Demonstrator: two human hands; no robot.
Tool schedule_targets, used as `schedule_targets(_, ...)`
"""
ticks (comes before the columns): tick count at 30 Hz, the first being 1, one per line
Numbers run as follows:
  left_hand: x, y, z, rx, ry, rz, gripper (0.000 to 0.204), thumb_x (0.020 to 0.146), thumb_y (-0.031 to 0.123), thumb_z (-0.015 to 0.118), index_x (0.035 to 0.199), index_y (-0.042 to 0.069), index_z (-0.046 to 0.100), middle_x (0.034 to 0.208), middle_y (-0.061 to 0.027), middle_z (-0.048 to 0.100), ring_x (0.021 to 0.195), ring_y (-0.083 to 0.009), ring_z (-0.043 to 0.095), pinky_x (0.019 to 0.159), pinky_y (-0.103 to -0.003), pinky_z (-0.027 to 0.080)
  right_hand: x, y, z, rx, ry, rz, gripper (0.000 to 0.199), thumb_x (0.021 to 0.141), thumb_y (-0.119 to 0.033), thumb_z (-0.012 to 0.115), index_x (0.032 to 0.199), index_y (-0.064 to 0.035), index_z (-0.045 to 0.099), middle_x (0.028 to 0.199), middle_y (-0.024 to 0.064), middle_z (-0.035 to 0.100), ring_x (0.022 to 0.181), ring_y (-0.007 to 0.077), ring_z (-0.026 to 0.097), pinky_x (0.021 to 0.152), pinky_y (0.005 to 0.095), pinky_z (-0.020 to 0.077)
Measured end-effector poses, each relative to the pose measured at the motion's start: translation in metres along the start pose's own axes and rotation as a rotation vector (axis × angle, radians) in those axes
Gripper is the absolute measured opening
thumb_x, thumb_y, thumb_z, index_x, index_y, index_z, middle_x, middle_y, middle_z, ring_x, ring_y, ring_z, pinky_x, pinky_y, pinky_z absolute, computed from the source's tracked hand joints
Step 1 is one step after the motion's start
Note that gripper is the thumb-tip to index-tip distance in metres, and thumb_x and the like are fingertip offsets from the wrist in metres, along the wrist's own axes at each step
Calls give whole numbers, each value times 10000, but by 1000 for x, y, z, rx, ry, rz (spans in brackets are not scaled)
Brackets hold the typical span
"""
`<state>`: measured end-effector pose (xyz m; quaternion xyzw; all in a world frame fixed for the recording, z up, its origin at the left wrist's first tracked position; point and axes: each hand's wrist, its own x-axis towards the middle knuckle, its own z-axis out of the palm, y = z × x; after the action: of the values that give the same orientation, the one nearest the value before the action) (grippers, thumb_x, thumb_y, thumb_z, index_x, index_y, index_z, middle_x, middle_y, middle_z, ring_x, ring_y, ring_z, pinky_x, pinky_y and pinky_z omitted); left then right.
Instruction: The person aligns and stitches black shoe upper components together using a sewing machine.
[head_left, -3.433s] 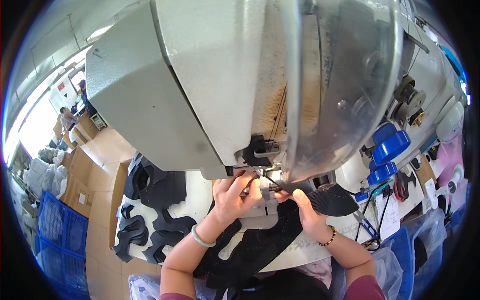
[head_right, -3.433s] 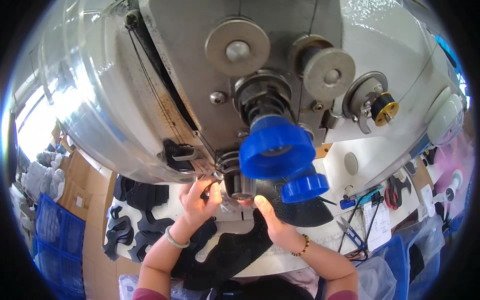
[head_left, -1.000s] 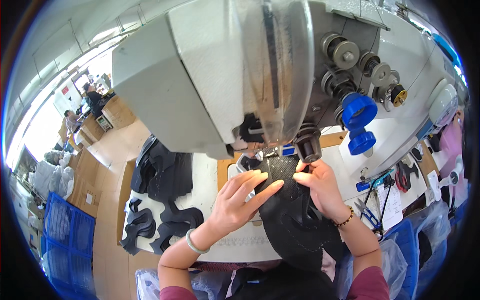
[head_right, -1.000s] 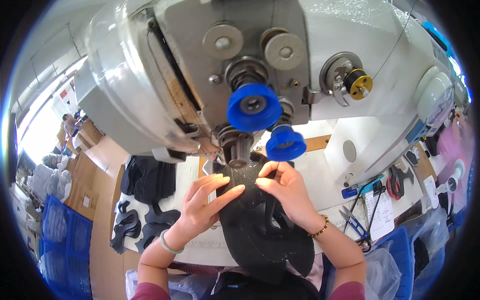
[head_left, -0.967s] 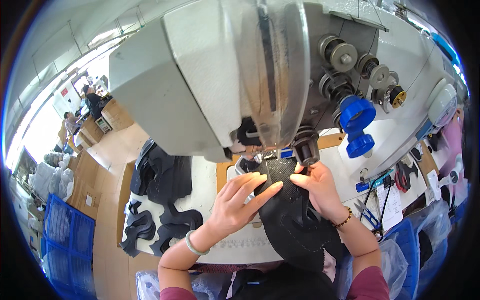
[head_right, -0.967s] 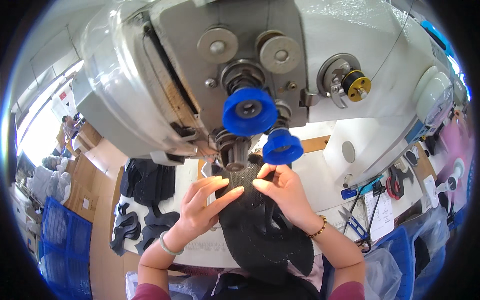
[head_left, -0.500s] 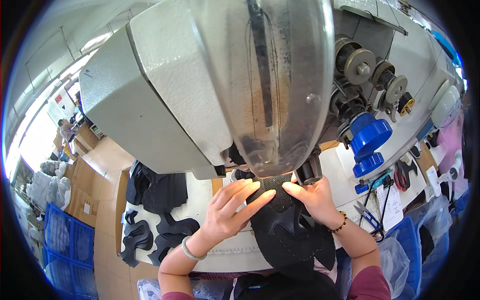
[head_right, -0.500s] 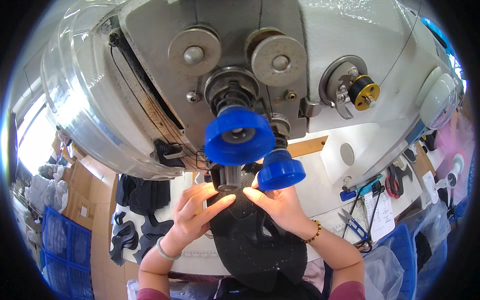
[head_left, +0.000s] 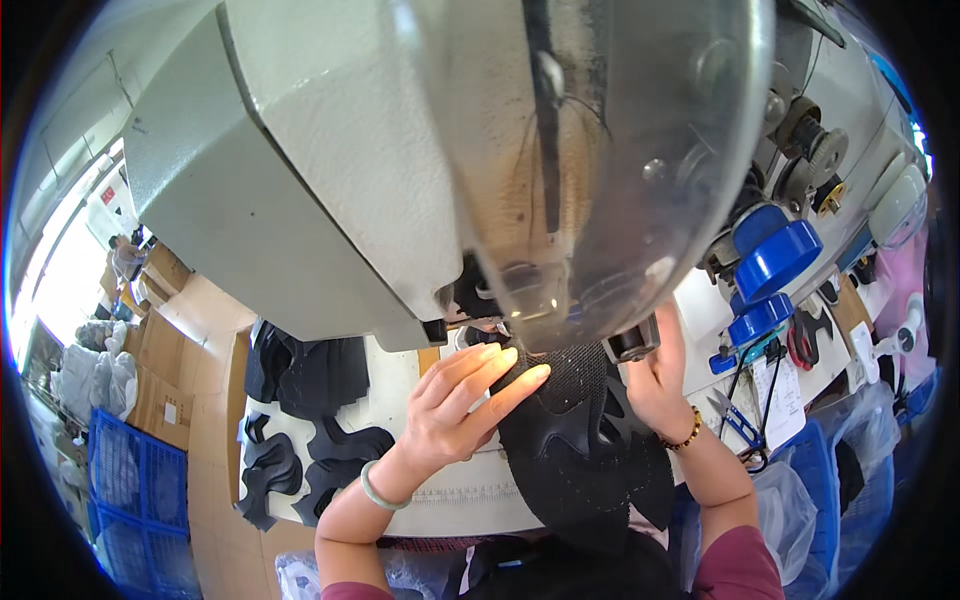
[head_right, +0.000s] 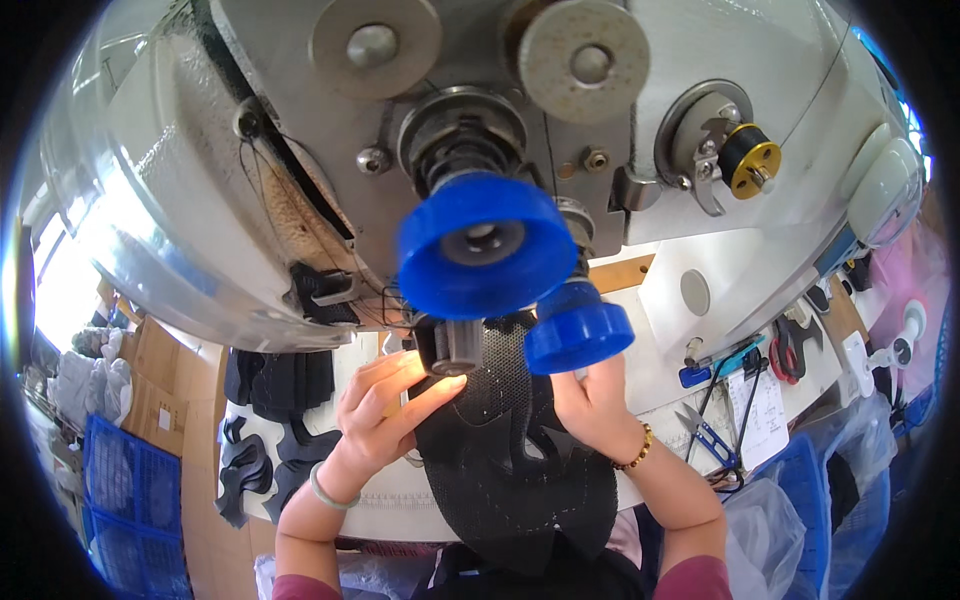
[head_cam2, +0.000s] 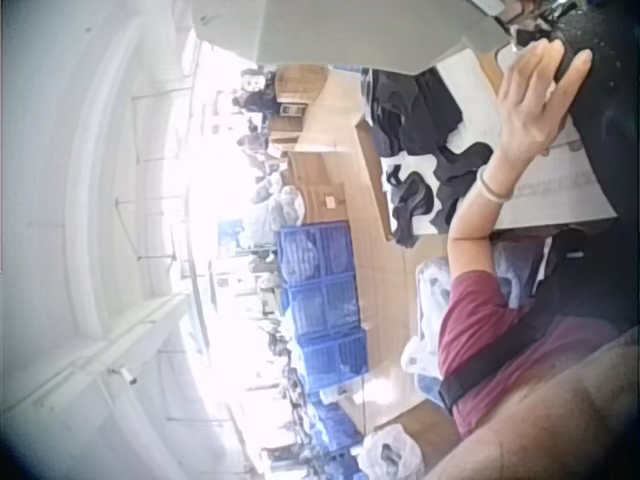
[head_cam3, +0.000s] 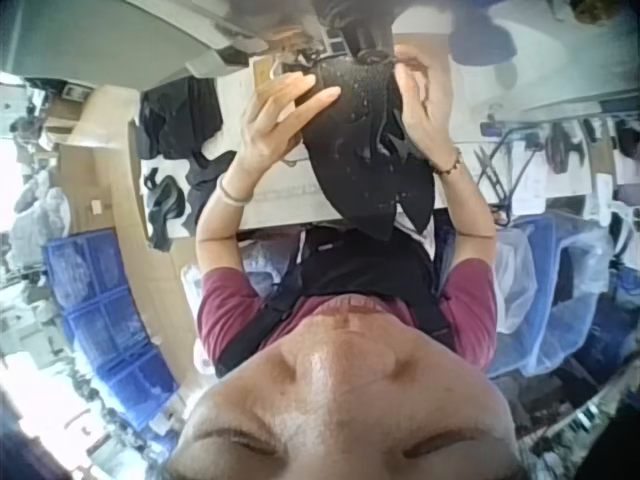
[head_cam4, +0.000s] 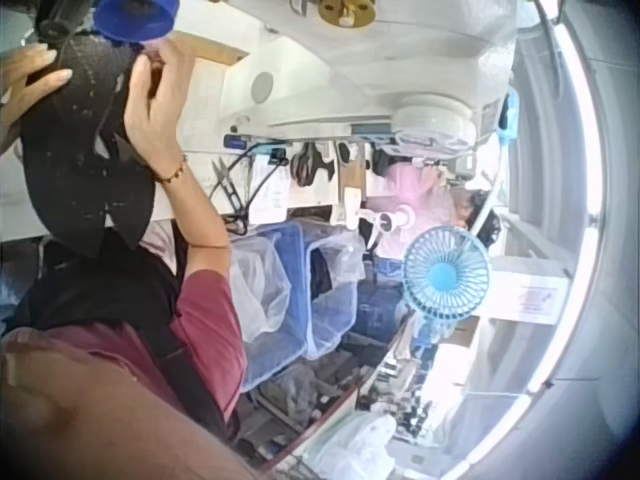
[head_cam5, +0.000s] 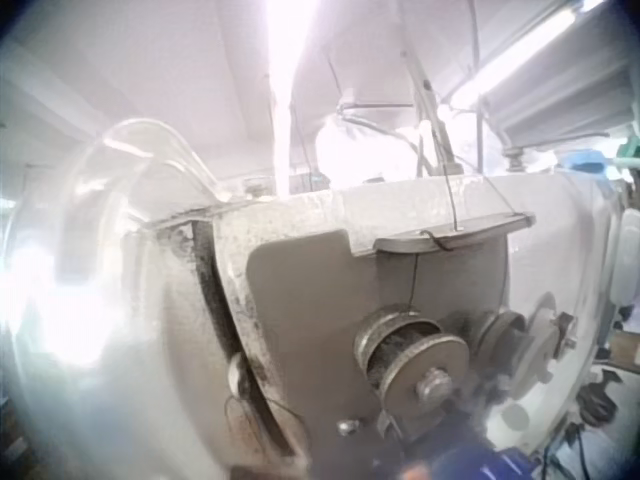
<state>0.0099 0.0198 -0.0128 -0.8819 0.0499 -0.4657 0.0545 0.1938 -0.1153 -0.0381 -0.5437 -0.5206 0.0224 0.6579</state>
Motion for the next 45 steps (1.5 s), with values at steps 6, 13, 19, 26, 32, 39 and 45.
schedule_targets(6,-6,1,-4,23,4,8,469,605,47,599,1051,156,693,1001,-29,578,938,-204,565,838,-338,529,3,-14,1,-684,-187,-533,460,619,20,635,1055,-128,627,1057,63,566,995,274,530,802,349,402)
schedule_targets(13,4,25,-13,99,-103,68,371,653,75,637,1007,164,708,993,-76,629,928,-223,602,817,-339,528,15,-22,-10,-525,-235,-685,435,543,-19,607,975,-67,606,1049,53,581,1006,246,567,797,343,491)
schedule_targets(19,2,46,-30,114,-162,109,211,730,62,617,913,81,720,915,-53,655,893,-217,627,783,-308,552,18,-24,-1,-461,-277,-675,358,573,-30,619,928,-52,572,1017,59,573,1007,226,559,821,328,494)
schedule_targets(26,7,38,-32,91,-133,184,228,694,43,639,908,61,716,930,-48,650,866,-211,640,763,-283,565,16,-31,-3,-460,-251,-566,362,573,35,639,925,-50,625,978,47,611,945,230,594,759,324,510)
schedule_targets(32,0,38,-33,124,-76,213,205,691,63,678,890,89,724,912,-27,649,852,-189,643,744,-259,569,12,-30,3,-424,-244,-551,364,593,85,627,934,-42,636,1010,64,625,954,253,602,765,335,489)
schedule_targets(39,5,34,-26,123,-63,210,239,697,42,657,923,88,719,932,-17,644,866,-183,632,769,-263,566,17,-19,2,-365,-152,-493,289,653,62,683,907,-75,693,950,70,671,886,259,620,791,319,484)
schedule_targets(45,8,25,-24,118,-50,188,276,684,33,653,947,90,716,935,-13,643,874,-174,622,775,-257,566,23,-18,4,-339,-151,-451,402,616,141,613,940,-80,703,951,110,652,914,291,605,795,338,484)
